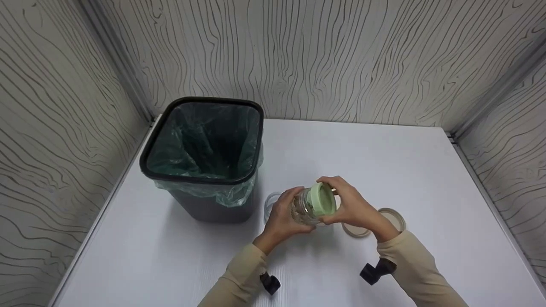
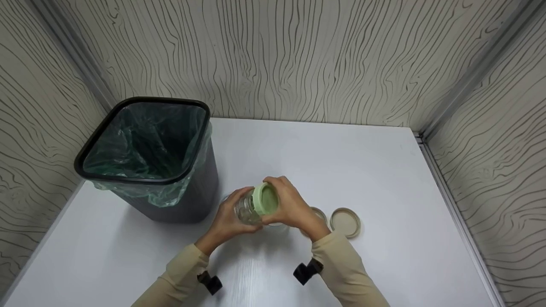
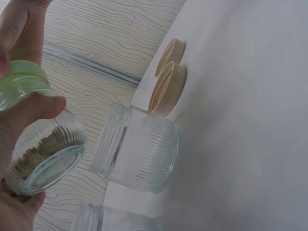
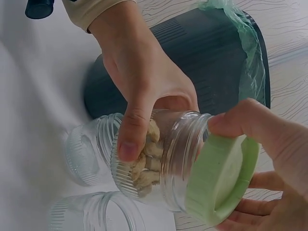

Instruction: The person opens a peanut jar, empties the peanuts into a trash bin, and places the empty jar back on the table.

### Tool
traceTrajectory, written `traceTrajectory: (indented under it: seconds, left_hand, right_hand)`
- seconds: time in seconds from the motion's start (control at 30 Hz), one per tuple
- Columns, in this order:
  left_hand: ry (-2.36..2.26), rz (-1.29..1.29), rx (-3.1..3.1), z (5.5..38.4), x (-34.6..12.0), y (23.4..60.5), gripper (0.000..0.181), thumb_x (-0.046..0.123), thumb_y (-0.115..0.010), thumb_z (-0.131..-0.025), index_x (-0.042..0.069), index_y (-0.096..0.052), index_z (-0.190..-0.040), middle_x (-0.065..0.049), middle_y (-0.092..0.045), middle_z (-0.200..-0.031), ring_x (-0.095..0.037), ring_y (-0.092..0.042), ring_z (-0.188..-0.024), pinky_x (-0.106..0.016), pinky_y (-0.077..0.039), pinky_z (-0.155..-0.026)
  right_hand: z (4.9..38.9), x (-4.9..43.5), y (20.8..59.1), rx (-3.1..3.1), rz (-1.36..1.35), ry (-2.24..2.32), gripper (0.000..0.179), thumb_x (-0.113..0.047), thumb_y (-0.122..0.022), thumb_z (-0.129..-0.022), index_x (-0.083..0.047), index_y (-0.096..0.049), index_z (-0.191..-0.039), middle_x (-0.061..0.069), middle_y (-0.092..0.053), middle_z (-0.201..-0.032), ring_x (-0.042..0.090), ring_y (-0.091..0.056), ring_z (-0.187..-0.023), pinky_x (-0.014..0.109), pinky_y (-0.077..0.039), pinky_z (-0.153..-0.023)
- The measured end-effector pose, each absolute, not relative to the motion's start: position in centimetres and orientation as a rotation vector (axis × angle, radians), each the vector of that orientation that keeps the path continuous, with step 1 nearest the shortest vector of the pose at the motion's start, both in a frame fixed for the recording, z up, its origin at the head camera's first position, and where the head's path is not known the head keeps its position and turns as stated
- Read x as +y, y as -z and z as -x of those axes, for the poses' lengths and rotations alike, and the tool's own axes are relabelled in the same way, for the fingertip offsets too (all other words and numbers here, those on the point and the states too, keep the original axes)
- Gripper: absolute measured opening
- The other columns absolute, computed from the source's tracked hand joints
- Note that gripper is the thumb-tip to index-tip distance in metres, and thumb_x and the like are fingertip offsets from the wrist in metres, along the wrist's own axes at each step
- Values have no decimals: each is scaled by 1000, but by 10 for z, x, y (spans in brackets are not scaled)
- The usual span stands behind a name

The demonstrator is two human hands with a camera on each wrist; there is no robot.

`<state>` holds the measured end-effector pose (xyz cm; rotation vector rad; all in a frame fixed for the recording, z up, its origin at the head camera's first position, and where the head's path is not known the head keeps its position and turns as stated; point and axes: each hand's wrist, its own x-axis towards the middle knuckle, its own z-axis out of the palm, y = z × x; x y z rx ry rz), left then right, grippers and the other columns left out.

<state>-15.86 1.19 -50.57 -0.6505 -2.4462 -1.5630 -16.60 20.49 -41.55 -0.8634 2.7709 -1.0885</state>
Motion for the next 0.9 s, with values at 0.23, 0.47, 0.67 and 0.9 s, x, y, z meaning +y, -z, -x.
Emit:
traceTrajectory:
  seconds: [0.23,0.47,0.67,0.9]
  left_hand:
    - [1571,611,-2448,158,11,505,89,19,-91,-57,5,-48,-134,-11,-58,-131,-26,-57,-120,-41,-49,-104]
    - [1575,553,-2462,160,9,503,91,17,-91,-55,5,-49,-134,-10,-59,-131,-25,-56,-122,-41,-47,-107]
    - [1566,528,-2452,160,8,503,90,17,-92,-53,4,-51,-132,-11,-60,-129,-25,-56,-122,-42,-47,-107]
    - [1550,509,-2454,159,6,502,91,20,-92,-53,4,-51,-132,-11,-61,-130,-25,-56,-123,-42,-47,-107]
  right_hand:
    - [166,209,414,2764,818,1128,80,-12,-84,-61,7,-46,-128,21,-56,-119,33,-57,-107,50,-55,-92]
    - [166,212,413,2792,746,1133,79,-14,-84,-61,7,-46,-127,20,-57,-118,30,-57,-107,49,-55,-92]
    - [168,216,413,2816,690,1114,81,-14,-84,-62,9,-46,-131,22,-55,-117,29,-56,-105,48,-56,-91]
    - [170,221,413,2816,630,1175,79,-12,-84,-62,8,-48,-129,22,-55,-116,28,-55,-104,48,-55,-93]
